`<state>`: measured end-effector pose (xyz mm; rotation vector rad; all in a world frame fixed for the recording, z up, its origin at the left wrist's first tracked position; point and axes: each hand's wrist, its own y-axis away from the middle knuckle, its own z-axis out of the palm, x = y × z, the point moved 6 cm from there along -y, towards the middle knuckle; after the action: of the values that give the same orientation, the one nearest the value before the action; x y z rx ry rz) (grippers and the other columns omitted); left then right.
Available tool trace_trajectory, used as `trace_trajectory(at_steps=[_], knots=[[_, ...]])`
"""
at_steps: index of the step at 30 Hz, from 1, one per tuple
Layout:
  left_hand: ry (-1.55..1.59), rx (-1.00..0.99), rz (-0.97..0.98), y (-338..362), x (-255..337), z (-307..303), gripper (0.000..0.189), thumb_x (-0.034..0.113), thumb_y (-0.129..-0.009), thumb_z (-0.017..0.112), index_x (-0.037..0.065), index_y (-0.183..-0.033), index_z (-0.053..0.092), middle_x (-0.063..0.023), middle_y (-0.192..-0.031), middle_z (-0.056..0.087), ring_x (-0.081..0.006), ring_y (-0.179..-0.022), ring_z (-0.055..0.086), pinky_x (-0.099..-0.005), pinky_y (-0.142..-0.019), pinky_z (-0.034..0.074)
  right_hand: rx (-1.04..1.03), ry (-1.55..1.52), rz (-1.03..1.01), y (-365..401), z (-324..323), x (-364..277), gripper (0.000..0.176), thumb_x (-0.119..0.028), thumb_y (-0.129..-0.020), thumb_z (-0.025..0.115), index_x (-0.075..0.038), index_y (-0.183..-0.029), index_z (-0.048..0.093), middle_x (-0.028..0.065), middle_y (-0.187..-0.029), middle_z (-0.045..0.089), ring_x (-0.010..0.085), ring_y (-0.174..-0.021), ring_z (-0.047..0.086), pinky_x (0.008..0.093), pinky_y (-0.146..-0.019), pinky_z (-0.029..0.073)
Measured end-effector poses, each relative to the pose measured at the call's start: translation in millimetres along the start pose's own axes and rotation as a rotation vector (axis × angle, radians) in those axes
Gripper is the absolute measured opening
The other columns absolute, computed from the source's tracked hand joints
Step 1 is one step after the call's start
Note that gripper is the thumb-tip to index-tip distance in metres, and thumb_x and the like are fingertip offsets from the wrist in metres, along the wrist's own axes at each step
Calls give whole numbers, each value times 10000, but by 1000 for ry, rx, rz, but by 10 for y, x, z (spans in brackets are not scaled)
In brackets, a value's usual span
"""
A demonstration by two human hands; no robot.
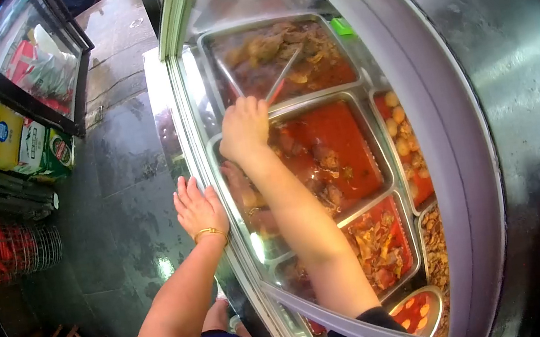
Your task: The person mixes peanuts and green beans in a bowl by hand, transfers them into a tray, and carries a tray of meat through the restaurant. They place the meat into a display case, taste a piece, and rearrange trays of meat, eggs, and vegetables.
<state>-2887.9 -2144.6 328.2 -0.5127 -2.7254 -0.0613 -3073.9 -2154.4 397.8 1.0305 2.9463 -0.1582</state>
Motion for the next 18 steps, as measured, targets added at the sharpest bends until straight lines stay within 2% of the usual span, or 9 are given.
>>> trace_trajectory(at_steps=[3,9,12,15,18], knots=[[4,-2,-2,-2,-4,-1,449,326,-899,460,119,-1296,426,-30,-1449,311,-324,-1310,292,-467,-1009,305,-45,1,-39,10,6,-106,268,-170,-698,606,-35,-925,649,105,-996,550,262,-1015,454,391,-935,283],[-8,4,-4,-20,-16,17,450,324,-896,463,123,-1297,426,-30,-1450,314,-322,-1310,295,-468,-1005,309,179,-61,-114,48,146,-241,191,-145,-815,501,-69,-864,670,66,-917,567,240,-970,480,400,-910,316],[-16,3,-7,-32,-2,30,452,325,-896,463,124,-1299,426,-29,-1451,314,-320,-1309,297,-470,-1000,312,206,-83,-139,72,111,-241,175,-137,-800,511,-80,-829,674,58,-894,567,239,-967,487,397,-898,324],[-13,4,-8,-31,0,33,455,327,-896,461,128,-1304,424,-26,-1452,316,-319,-1308,300,-474,-996,315,244,-216,-168,151,125,-181,168,-127,-776,529,-81,-858,668,59,-891,561,241,-973,489,402,-895,323],[-10,25,14,-39,6,40,443,333,-910,445,142,-1309,422,-20,-1452,319,-318,-1307,303,-486,-993,323,380,-380,-165,514,-340,178,252,-136,-704,602,-96,-947,656,66,-957,579,254,-1025,495,410,-888,335]])
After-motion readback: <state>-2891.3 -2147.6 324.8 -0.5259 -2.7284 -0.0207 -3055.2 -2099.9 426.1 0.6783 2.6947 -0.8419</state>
